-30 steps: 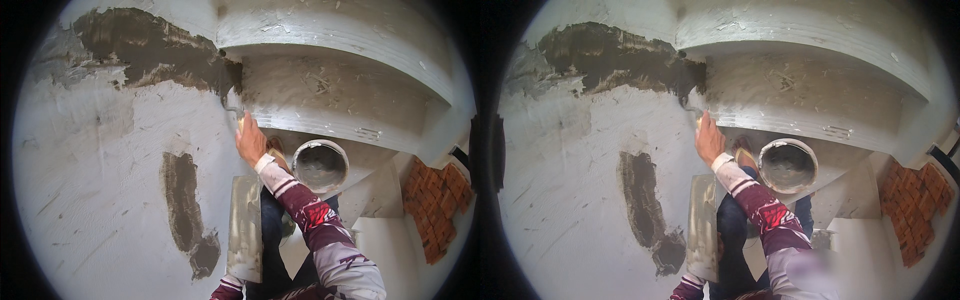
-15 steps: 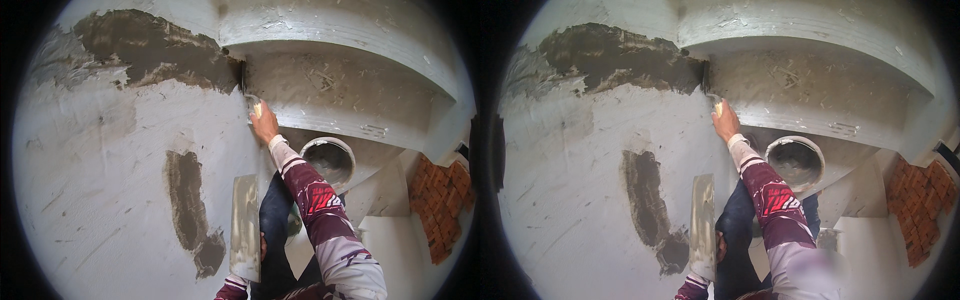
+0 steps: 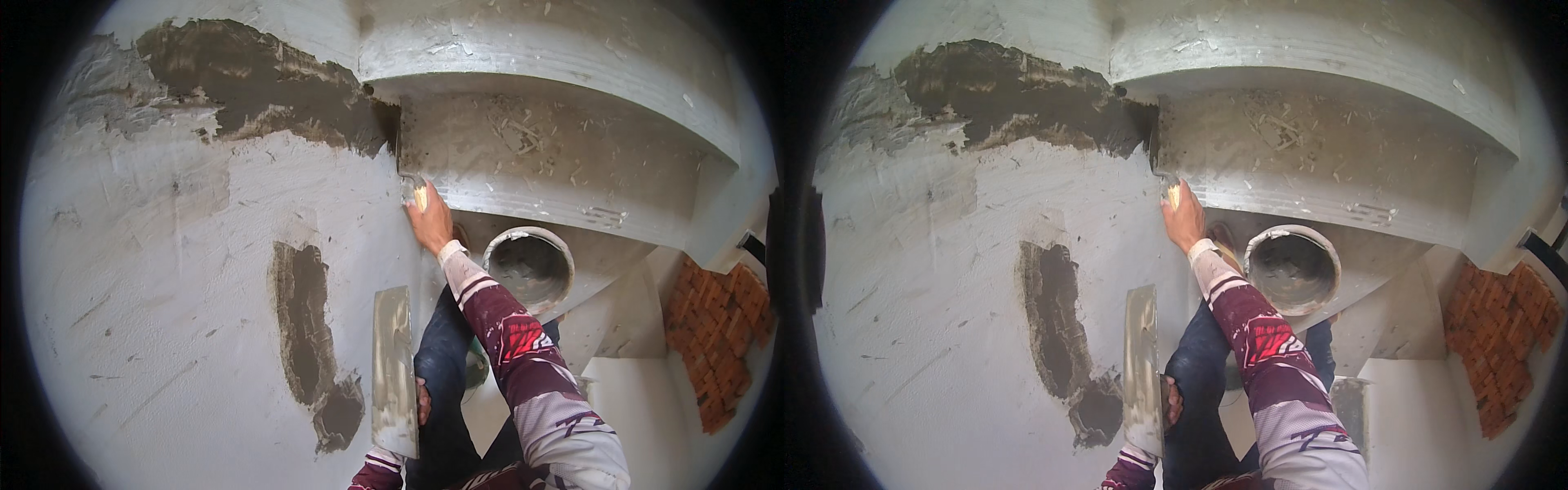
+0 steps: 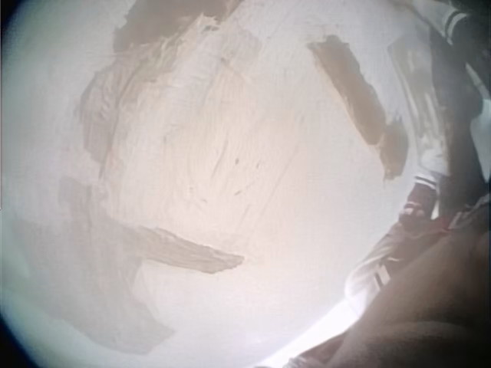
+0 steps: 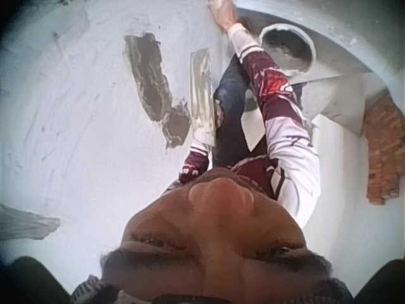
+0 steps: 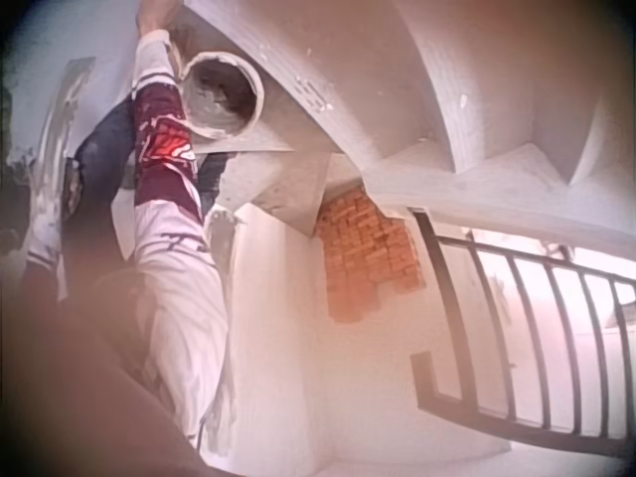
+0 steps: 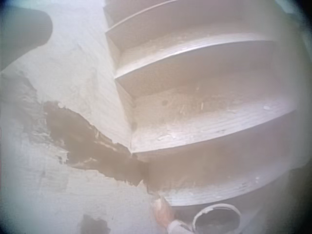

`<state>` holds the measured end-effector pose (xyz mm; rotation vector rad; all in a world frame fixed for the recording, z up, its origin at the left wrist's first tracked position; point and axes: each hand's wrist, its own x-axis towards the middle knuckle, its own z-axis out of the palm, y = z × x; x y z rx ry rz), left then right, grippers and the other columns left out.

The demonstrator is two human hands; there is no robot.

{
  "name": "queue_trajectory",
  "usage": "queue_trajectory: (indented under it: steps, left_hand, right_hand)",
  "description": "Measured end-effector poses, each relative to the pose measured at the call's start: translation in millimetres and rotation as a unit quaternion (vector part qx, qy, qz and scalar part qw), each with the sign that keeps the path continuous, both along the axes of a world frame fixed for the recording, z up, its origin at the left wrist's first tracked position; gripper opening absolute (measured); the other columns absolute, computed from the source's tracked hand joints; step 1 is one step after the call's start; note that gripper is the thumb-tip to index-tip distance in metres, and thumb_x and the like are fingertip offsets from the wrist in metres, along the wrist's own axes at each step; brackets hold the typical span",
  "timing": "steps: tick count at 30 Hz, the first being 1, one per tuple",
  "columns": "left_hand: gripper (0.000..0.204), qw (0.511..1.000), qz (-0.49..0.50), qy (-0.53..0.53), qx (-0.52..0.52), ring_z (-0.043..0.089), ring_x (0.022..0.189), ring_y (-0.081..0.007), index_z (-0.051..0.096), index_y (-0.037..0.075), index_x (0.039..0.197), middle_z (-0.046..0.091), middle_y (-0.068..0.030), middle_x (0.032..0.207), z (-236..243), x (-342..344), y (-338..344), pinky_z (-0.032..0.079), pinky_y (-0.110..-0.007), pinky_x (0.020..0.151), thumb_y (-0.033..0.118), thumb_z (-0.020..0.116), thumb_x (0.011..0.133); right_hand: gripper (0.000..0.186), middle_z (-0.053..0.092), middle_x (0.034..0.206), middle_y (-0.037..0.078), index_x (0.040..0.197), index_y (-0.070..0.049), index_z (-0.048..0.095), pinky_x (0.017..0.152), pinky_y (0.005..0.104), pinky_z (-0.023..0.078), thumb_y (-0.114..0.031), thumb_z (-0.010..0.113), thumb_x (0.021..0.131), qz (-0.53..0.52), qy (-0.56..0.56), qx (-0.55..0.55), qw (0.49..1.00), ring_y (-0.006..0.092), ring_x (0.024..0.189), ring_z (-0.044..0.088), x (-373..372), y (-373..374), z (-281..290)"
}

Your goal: The person scoops plaster from a bucket using a trowel and applies it to the wall of a spiral staircase. They repeatedly smooth the plaster over damaged areas on the curved wall surface.

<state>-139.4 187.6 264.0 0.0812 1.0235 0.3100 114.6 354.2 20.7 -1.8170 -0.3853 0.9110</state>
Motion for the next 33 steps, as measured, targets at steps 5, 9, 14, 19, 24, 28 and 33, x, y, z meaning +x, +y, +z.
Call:
queue_trajectory:
  steps: [5,9,14,19,24,28,33]
  left_hand:
    - [0.059,1.000,0.021,0.001,0.011,0.053,0.064,-0.0228,0.046,-0.002,0.129,0.057,-0.0157,0.091,1,0,-5,0.042,-0.031,0.052,0.046,0.051,0.095]
    - [0.059,0.998,0.038,0.014,0.042,0.053,0.065,-0.0234,0.046,-0.003,0.129,0.056,-0.0169,0.092,10,13,-2,0.042,-0.032,0.052,0.044,0.054,0.094]
    - [0.059,0.995,0.084,0.057,0.007,0.054,0.066,-0.0245,0.045,-0.005,0.128,0.056,-0.0180,0.093,16,13,-5,0.044,-0.032,0.051,0.041,0.057,0.093]
    - [0.059,0.999,0.041,-0.005,0.009,0.055,0.066,-0.0244,0.045,-0.006,0.128,0.056,-0.0176,0.095,2,1,-4,0.045,-0.032,0.053,0.041,0.056,0.093]
    - [0.060,0.998,0.054,-0.017,0.010,0.054,0.065,-0.0242,0.045,-0.006,0.128,0.057,-0.0180,0.094,-6,-9,-11,0.045,-0.032,0.053,0.042,0.057,0.093]
    - [0.062,0.999,0.020,0.000,0.037,0.054,0.066,-0.0237,0.045,-0.005,0.130,0.057,-0.0175,0.094,3,0,-1,0.044,-0.032,0.053,0.043,0.057,0.093]
    - [0.060,0.999,0.029,0.012,0.027,0.054,0.066,-0.0224,0.046,-0.004,0.130,0.056,-0.0161,0.093,8,4,-2,0.044,-0.031,0.053,0.042,0.058,0.093]
  right_hand:
    - [0.067,0.057,0.125,0.029,0.143,0.003,0.036,0.097,0.0466,0.045,-0.017,0.065,0.087,-0.004,-0.004,0.011,1.000,0.0450,0.114,0.056,-12,15,26]
    - [0.067,0.056,0.125,0.030,0.144,0.004,0.035,0.097,0.0457,0.046,-0.016,0.065,0.087,0.021,-0.002,0.112,0.993,0.0449,0.114,0.056,-7,4,85]
    - [0.064,0.057,0.124,0.031,0.140,0.007,0.040,0.097,0.0449,0.046,-0.016,0.066,0.086,-0.036,-0.024,0.128,0.991,0.0451,0.113,0.057,-3,-4,81]
    - [0.065,0.058,0.124,0.031,0.138,0.007,0.042,0.098,0.0452,0.045,-0.020,0.068,0.085,-0.034,0.000,0.019,0.999,0.0451,0.114,0.057,15,14,23]
    - [0.067,0.059,0.121,0.030,0.141,0.007,0.038,0.095,0.0460,0.047,-0.020,0.067,0.086,0.013,0.024,0.019,0.999,0.0449,0.110,0.058,19,26,41]
    - [0.071,0.058,0.117,0.028,0.145,0.006,0.032,0.089,0.0455,0.049,-0.019,0.065,0.088,0.025,-0.041,0.104,0.993,0.0431,0.102,0.061,3,21,102]
    - [0.069,0.059,0.117,0.028,0.144,0.009,0.034,0.091,0.0413,0.047,-0.020,0.064,0.089,0.008,0.005,0.124,0.992,0.0393,0.103,0.060,3,7,128]
